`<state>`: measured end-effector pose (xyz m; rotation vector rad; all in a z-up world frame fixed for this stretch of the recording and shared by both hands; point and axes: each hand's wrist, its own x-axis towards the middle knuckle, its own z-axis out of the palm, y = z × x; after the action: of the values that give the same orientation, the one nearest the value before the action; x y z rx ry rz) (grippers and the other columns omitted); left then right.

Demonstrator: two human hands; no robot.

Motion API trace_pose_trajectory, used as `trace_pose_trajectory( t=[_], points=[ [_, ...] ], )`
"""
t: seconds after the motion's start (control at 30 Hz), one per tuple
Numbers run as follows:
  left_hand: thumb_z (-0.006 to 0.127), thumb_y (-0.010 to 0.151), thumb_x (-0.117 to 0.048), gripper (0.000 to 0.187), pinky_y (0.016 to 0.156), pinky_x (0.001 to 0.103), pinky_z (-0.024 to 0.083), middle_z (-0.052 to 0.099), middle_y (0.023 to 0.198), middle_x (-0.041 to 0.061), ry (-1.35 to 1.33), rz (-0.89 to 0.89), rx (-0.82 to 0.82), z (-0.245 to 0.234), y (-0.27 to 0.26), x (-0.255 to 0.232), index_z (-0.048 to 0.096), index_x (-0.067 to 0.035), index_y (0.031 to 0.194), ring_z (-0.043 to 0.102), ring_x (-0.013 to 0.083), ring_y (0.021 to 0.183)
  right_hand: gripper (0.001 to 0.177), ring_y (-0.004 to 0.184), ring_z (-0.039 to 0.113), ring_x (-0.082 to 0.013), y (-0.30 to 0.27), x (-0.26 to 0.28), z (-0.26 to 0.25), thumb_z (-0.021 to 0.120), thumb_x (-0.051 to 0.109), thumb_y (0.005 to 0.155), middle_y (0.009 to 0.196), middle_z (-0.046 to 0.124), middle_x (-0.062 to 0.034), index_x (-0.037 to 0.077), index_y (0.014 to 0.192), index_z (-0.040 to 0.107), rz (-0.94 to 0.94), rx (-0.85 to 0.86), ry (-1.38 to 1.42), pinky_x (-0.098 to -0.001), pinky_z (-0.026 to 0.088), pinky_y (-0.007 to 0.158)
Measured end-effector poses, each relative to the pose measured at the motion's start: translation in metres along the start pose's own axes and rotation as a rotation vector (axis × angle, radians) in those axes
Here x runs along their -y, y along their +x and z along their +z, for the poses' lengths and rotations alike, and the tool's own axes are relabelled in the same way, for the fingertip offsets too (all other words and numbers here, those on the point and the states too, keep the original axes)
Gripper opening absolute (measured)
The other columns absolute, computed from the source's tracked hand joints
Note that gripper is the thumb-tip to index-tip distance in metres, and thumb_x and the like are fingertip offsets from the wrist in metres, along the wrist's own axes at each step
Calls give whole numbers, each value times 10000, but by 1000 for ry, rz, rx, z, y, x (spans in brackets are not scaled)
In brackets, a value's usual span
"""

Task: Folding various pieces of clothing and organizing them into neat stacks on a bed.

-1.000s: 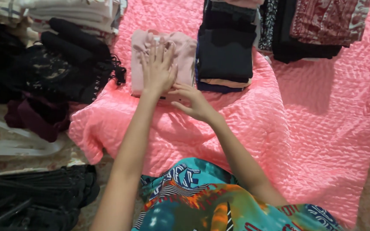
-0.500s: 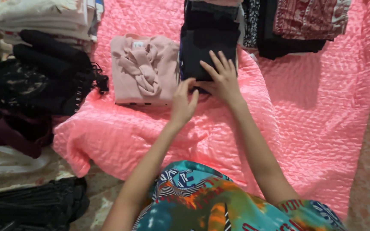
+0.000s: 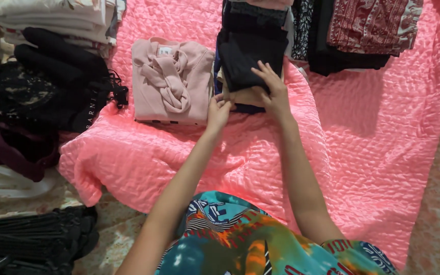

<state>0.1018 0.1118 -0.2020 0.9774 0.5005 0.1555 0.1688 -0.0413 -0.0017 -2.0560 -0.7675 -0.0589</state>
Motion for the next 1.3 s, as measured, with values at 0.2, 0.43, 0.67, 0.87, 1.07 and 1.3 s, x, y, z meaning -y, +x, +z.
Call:
trace_pose_trajectory(
  t=[0.2,0.43,0.67,0.87,1.07,1.3],
  points=[
    [723,858,7,546,711,253,518,701,1007,126,141,-31,10,14,-6,-20,351,-10,1256,670,158,862,532,1459,486,-374,-7,6,-11,713,3,897,1530,572,-132,133,1410,652,-97,22,-307,-513,425,1169],
    [727,883,-40,469,642,251,496,716,986,89,138,-57,60,14,5,-21,470,-12,1274,669,142,794,577,1396,517,-373,-7,17,8,859,321,811,1445,592,-151,108,1313,671,-168,-59,-438,-563,425,1113],
    [697,935,-170,320,572,237,484,689,864,19,157,-128,97,17,4,-37,614,-34,1212,624,95,676,614,1337,598,-339,16,3,9,807,160,827,1403,649,-183,27,1396,618,-69,-67,-102,-433,473,1087],
    [768,957,-292,392,572,242,440,624,832,8,143,-209,153,19,11,-35,630,-16,1198,559,86,670,386,1164,647,-166,20,-58,-11,689,46,1006,1272,702,-79,-15,1375,596,199,-245,395,-288,509,1039],
    [801,887,-332,415,612,238,414,617,850,-14,163,-153,100,51,6,-75,635,-14,1095,535,81,729,261,1138,603,-124,7,-58,-47,646,64,1088,1234,675,-28,-14,1336,625,173,-423,460,-288,498,1031],
    [979,698,-321,713,722,289,578,633,936,44,397,82,-173,69,30,-83,503,36,1090,662,130,825,323,1072,660,-148,-17,23,-140,678,205,1049,1180,723,-26,-14,1286,663,419,-600,138,-312,499,988]
  ],
)
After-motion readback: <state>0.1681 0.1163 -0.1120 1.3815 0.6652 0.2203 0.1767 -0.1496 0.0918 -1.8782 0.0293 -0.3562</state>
